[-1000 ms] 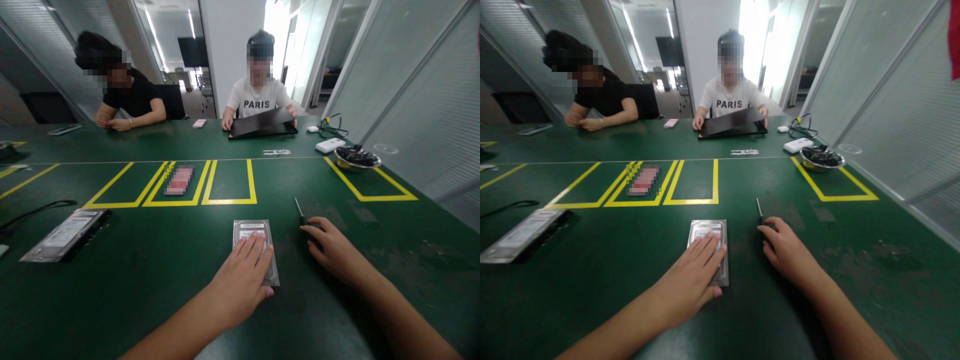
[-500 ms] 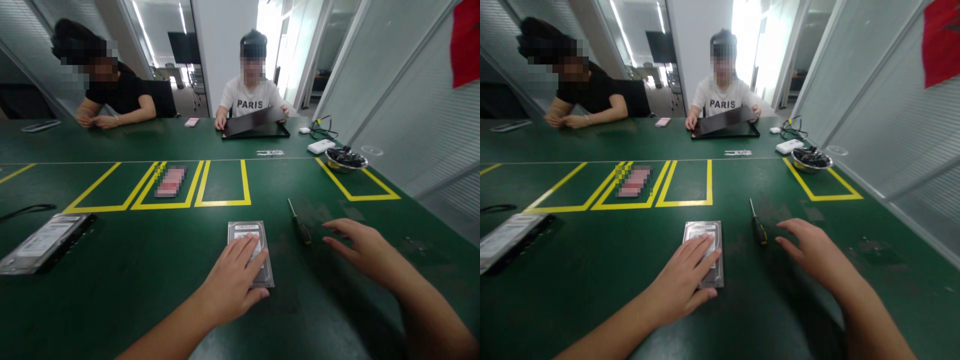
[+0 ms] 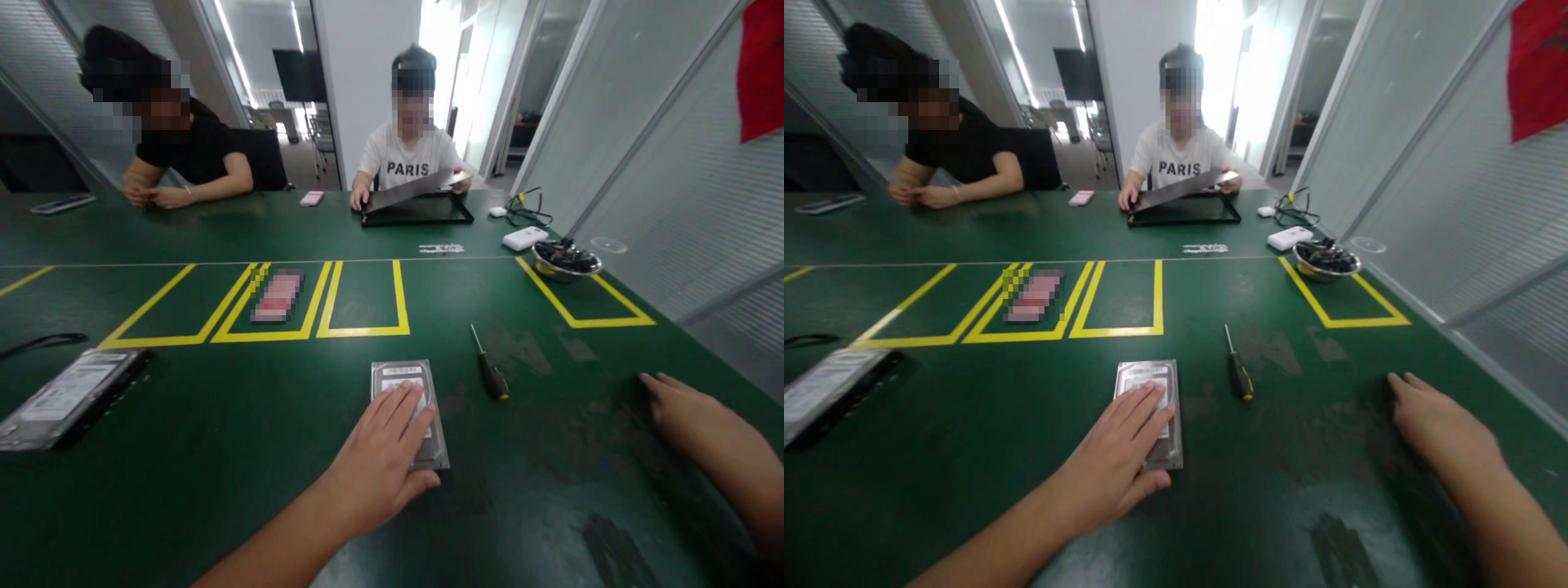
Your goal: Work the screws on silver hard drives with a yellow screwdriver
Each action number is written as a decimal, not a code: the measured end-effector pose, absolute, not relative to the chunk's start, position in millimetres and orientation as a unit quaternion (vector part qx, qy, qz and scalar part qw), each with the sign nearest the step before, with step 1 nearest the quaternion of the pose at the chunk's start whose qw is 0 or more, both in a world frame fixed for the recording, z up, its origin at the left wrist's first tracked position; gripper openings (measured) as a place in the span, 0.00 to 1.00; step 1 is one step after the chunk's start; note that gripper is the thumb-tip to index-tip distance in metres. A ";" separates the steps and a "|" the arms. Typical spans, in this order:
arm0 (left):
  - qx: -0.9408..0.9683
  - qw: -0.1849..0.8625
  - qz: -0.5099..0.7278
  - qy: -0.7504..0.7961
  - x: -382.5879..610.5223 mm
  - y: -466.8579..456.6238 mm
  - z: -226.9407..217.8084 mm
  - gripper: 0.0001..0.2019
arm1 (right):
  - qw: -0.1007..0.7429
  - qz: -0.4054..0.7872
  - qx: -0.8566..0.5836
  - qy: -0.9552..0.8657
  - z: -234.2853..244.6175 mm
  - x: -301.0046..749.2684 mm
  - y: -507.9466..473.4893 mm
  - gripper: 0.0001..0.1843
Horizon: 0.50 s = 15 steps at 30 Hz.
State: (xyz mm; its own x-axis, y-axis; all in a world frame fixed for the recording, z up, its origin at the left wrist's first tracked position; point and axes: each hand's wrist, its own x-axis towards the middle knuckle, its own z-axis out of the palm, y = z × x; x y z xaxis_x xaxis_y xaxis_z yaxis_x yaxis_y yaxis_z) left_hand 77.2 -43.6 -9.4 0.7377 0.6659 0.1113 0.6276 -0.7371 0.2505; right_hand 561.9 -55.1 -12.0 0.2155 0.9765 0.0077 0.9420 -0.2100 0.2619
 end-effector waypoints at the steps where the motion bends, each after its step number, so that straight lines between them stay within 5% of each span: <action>1: 0.926 0.101 0.102 0.349 77.1 -43.3 -9.5 0.40 | 0.100 0.087 0.774 0.619 -12.5 562.9 -57.4 0.26; 15: 0.922 0.114 0.132 0.345 76.4 -42.5 -9.7 0.40 | 0.030 0.078 0.761 0.643 -8.8 532.7 -66.0 0.21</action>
State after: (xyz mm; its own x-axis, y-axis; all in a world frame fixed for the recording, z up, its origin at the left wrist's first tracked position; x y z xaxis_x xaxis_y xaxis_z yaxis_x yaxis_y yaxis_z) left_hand 76.4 -42.5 -9.7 0.7279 0.6657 0.1640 0.6055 -0.7364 0.3017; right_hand 532.7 -66.0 -8.8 0.1601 0.9838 0.0806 0.9744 -0.1706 0.1467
